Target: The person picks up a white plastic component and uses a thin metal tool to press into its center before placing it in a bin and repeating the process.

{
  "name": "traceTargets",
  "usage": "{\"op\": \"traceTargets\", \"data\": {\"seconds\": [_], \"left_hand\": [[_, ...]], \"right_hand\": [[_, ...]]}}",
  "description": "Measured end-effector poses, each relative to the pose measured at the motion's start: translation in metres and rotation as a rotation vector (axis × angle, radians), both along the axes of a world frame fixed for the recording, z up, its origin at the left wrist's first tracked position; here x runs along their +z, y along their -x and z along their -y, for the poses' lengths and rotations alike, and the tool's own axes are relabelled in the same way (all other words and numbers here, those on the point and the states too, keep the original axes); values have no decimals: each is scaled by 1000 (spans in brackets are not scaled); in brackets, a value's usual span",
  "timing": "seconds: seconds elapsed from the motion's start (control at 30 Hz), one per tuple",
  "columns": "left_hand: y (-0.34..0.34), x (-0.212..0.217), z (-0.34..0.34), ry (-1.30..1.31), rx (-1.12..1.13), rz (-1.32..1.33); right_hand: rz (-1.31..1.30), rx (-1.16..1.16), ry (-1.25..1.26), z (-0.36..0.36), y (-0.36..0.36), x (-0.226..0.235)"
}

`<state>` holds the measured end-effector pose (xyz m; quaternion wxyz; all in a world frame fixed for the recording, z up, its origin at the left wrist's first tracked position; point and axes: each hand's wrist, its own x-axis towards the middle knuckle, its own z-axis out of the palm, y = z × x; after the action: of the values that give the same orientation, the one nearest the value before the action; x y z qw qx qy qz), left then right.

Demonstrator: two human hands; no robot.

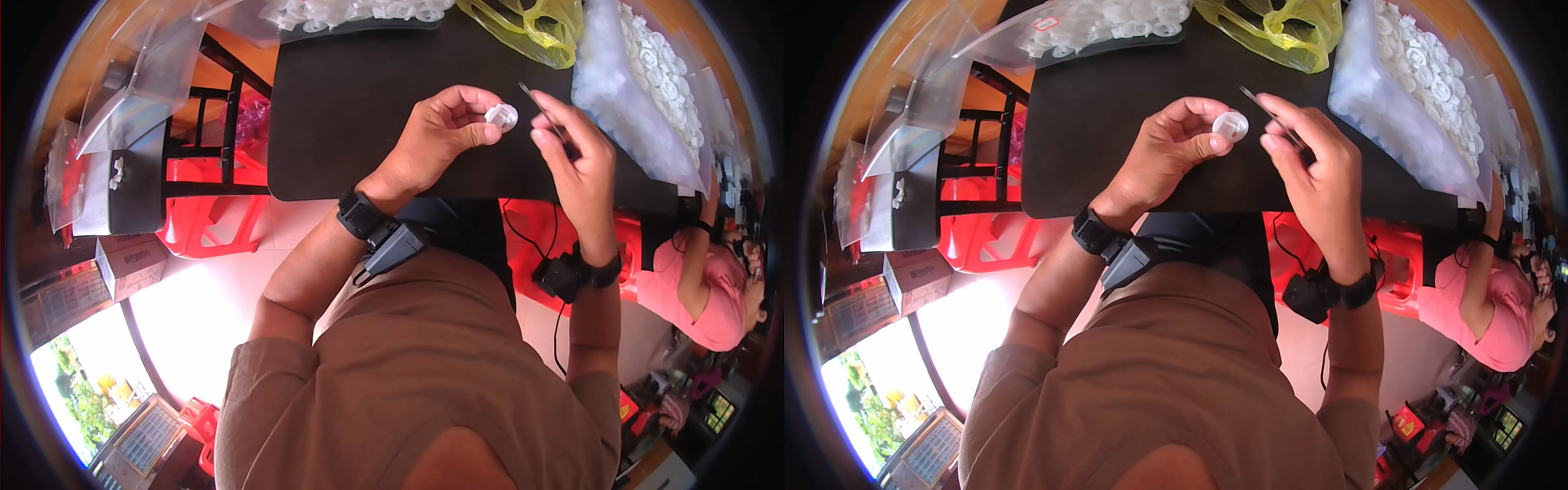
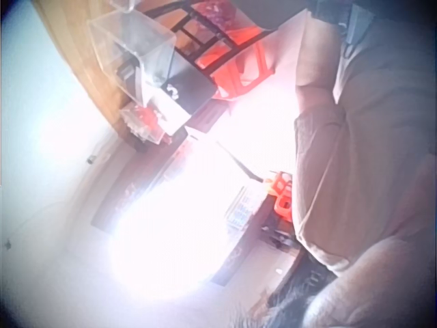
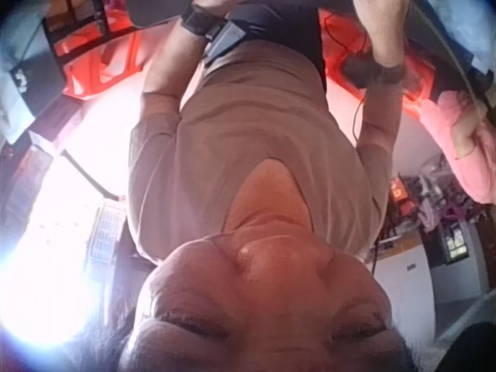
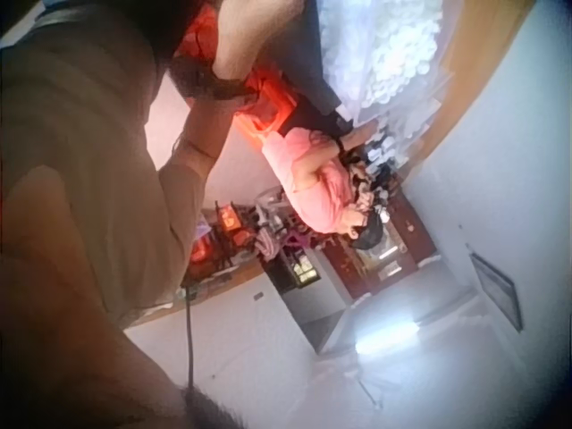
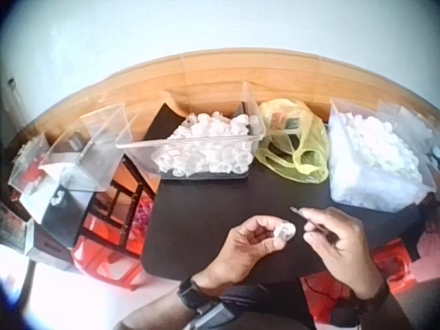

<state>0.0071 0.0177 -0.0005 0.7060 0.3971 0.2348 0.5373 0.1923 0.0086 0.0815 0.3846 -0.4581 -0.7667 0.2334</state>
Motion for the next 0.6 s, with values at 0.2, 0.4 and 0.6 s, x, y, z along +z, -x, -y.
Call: {"op": "traceTargets", "data": {"seconds": [0.2, 0.4, 0.6], "left_hand": [[8, 10, -1, -57, -26, -64], [6, 1, 4, -17, 58, 6], [14, 0, 5, 116, 56, 108]], "right_hand": [[-327, 77, 376, -13, 10, -26], [-693, 61, 535, -10, 26, -45], [-249, -64, 330, 1, 23, -25]]}}
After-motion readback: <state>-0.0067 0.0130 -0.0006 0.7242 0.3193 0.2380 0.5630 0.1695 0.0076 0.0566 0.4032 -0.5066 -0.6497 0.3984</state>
